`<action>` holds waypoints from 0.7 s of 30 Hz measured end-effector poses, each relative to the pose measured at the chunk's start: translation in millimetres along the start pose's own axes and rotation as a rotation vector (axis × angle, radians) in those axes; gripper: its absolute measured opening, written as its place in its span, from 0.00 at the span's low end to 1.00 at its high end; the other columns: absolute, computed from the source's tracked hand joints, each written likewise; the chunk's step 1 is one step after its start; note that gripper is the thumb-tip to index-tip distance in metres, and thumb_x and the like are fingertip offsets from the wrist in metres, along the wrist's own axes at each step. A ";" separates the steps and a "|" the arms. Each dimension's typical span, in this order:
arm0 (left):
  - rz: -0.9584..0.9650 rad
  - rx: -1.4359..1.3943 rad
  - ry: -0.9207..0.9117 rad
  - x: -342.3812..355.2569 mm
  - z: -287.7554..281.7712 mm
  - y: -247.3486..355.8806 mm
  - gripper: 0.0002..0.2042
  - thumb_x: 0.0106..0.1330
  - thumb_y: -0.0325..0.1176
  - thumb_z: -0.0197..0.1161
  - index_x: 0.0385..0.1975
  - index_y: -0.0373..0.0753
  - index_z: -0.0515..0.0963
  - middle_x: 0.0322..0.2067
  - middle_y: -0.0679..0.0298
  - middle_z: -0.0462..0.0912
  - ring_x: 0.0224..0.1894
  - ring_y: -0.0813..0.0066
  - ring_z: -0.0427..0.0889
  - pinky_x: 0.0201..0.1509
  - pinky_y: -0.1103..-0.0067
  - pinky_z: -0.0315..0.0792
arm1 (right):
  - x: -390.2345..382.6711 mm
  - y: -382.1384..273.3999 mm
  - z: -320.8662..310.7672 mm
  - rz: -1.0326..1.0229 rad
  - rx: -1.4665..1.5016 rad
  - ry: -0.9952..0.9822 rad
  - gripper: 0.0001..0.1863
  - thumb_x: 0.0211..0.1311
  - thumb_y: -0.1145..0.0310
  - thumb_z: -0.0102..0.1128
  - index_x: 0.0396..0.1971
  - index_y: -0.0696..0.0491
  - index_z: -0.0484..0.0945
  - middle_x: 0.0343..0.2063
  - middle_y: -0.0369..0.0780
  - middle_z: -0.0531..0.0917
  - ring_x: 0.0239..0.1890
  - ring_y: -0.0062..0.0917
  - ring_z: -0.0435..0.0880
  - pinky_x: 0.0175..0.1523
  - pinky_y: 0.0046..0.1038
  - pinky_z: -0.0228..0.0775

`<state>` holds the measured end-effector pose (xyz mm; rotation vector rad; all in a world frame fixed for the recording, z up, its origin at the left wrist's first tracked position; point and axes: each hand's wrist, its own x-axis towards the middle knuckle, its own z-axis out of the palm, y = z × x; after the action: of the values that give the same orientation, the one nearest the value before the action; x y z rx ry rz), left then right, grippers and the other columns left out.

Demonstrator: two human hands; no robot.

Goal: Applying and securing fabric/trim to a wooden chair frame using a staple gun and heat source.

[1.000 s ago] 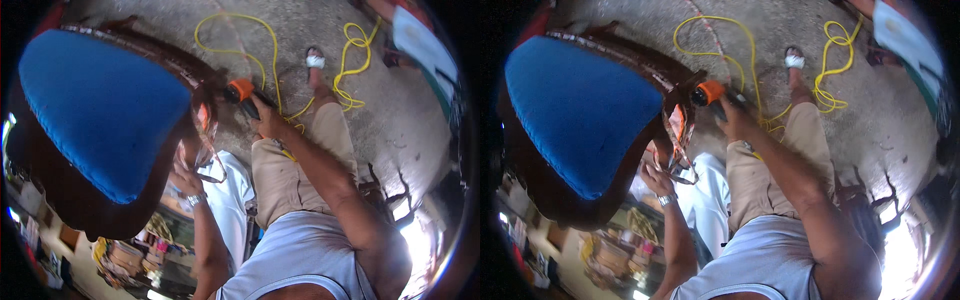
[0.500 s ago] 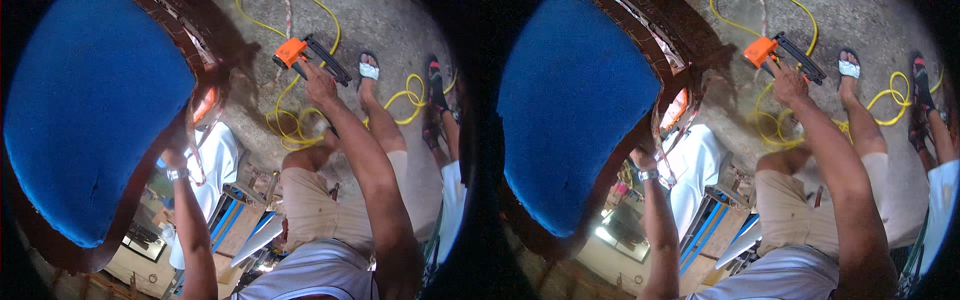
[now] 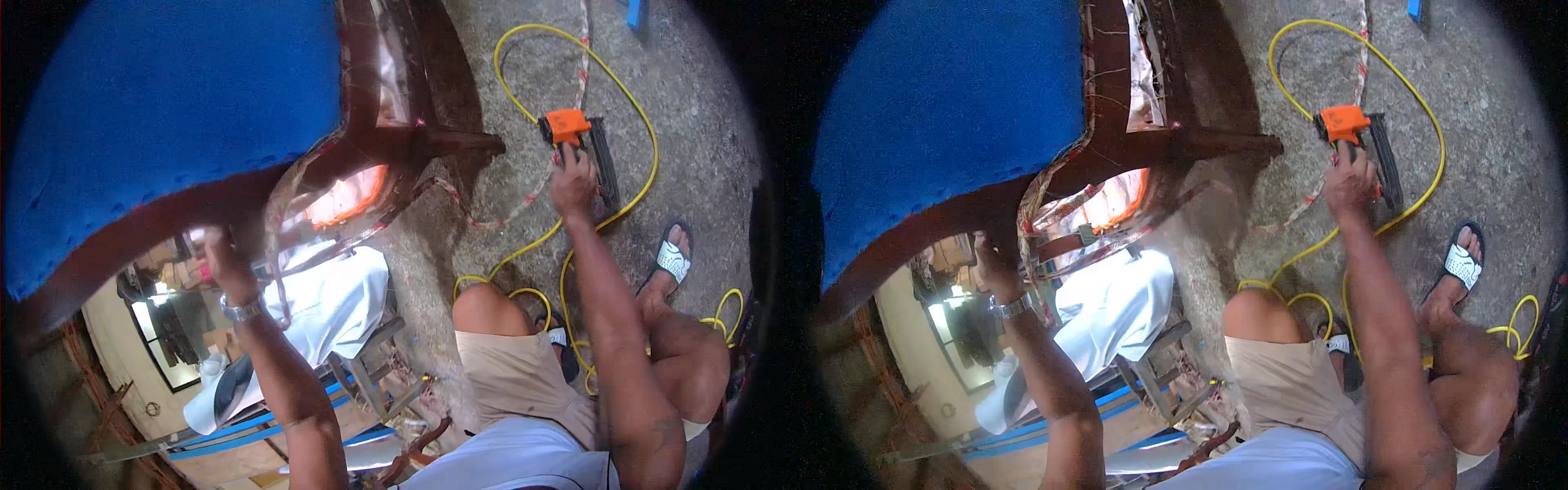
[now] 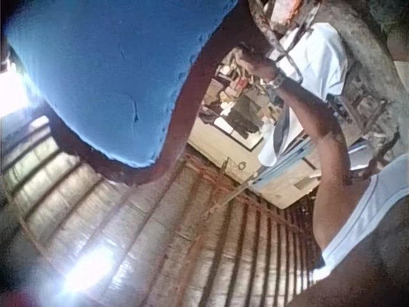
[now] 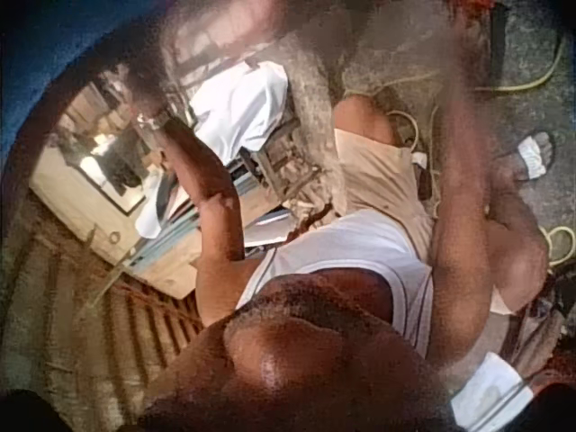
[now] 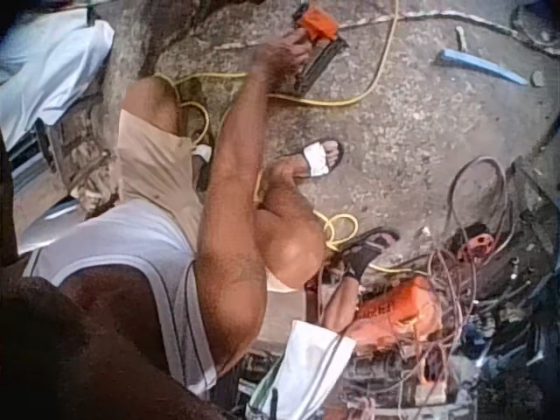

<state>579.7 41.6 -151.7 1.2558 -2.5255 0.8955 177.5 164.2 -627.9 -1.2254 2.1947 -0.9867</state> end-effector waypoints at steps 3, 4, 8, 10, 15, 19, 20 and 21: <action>-0.477 -0.388 -0.014 4.6 7.4 4.0 0.13 0.71 0.21 0.62 0.53 0.34 0.79 0.47 0.55 0.85 0.45 0.67 0.85 0.45 0.73 0.82 | -28.1 -131.0 -14.6 0.073 0.578 -0.029 0.18 0.65 0.58 0.68 0.46 0.56 0.82 0.43 0.49 0.83 0.49 0.42 0.82 0.55 0.41 0.73; -0.420 -0.153 -0.110 0.7 -7.0 -23.9 0.13 0.71 0.22 0.61 0.55 0.33 0.78 0.46 0.56 0.85 0.44 0.68 0.85 0.43 0.76 0.82 | -41.2 -201.4 -45.8 0.159 1.164 -0.356 0.19 0.72 0.54 0.62 0.48 0.55 0.82 0.44 0.45 0.85 0.49 0.34 0.83 0.57 0.37 0.73; -0.464 -0.476 -0.123 18.8 8.0 33.6 0.22 0.77 0.42 0.53 0.60 0.31 0.76 0.54 0.58 0.82 0.50 0.72 0.81 0.52 0.76 0.75 | -68.8 -341.7 -81.5 0.138 1.678 -0.620 0.28 0.78 0.46 0.50 0.58 0.56 0.77 0.46 0.42 0.84 0.53 0.30 0.83 0.61 0.38 0.75; -0.574 -0.563 -0.269 29.7 -4.9 41.4 0.36 0.79 0.58 0.45 0.70 0.29 0.67 0.68 0.54 0.72 0.69 0.65 0.72 0.71 0.71 0.65 | -68.1 -354.4 -117.3 0.281 1.927 -0.743 0.27 0.78 0.45 0.48 0.56 0.56 0.77 0.43 0.41 0.83 0.49 0.29 0.84 0.57 0.38 0.78; -0.877 -0.524 -0.436 49.3 -23.4 59.7 0.37 0.79 0.61 0.44 0.68 0.29 0.70 0.66 0.53 0.75 0.66 0.64 0.76 0.70 0.70 0.67 | -80.9 -319.5 -121.4 0.610 2.114 -1.019 0.26 0.77 0.45 0.51 0.50 0.56 0.78 0.34 0.35 0.77 0.33 0.19 0.79 0.31 0.26 0.75; -0.459 -0.364 -0.346 48.4 -20.0 61.1 0.30 0.82 0.50 0.43 0.68 0.28 0.70 0.66 0.52 0.75 0.66 0.64 0.75 0.71 0.70 0.67 | -70.7 -363.6 -126.5 0.230 1.955 -0.740 0.21 0.78 0.48 0.51 0.45 0.54 0.77 0.41 0.38 0.78 0.39 0.23 0.85 0.47 0.28 0.80; -0.612 -0.565 -0.341 53.3 -18.1 73.1 0.29 0.82 0.49 0.42 0.68 0.28 0.70 0.66 0.52 0.75 0.66 0.64 0.75 0.71 0.70 0.67 | -66.9 -367.1 -127.7 0.414 2.098 -0.991 0.19 0.78 0.53 0.54 0.45 0.56 0.77 0.43 0.40 0.80 0.45 0.24 0.85 0.54 0.29 0.78; -0.767 -0.760 -0.328 56.5 -17.6 80.6 0.29 0.83 0.48 0.41 0.68 0.29 0.70 0.66 0.52 0.74 0.67 0.64 0.74 0.72 0.70 0.66 | -66.9 -364.6 -120.7 0.417 2.095 -0.998 0.19 0.78 0.53 0.54 0.45 0.56 0.77 0.43 0.40 0.80 0.45 0.24 0.85 0.54 0.29 0.78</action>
<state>480.3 51.7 -149.5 1.8944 -1.9141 -0.4179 331.0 137.5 -270.5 0.0017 -0.0064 -1.2334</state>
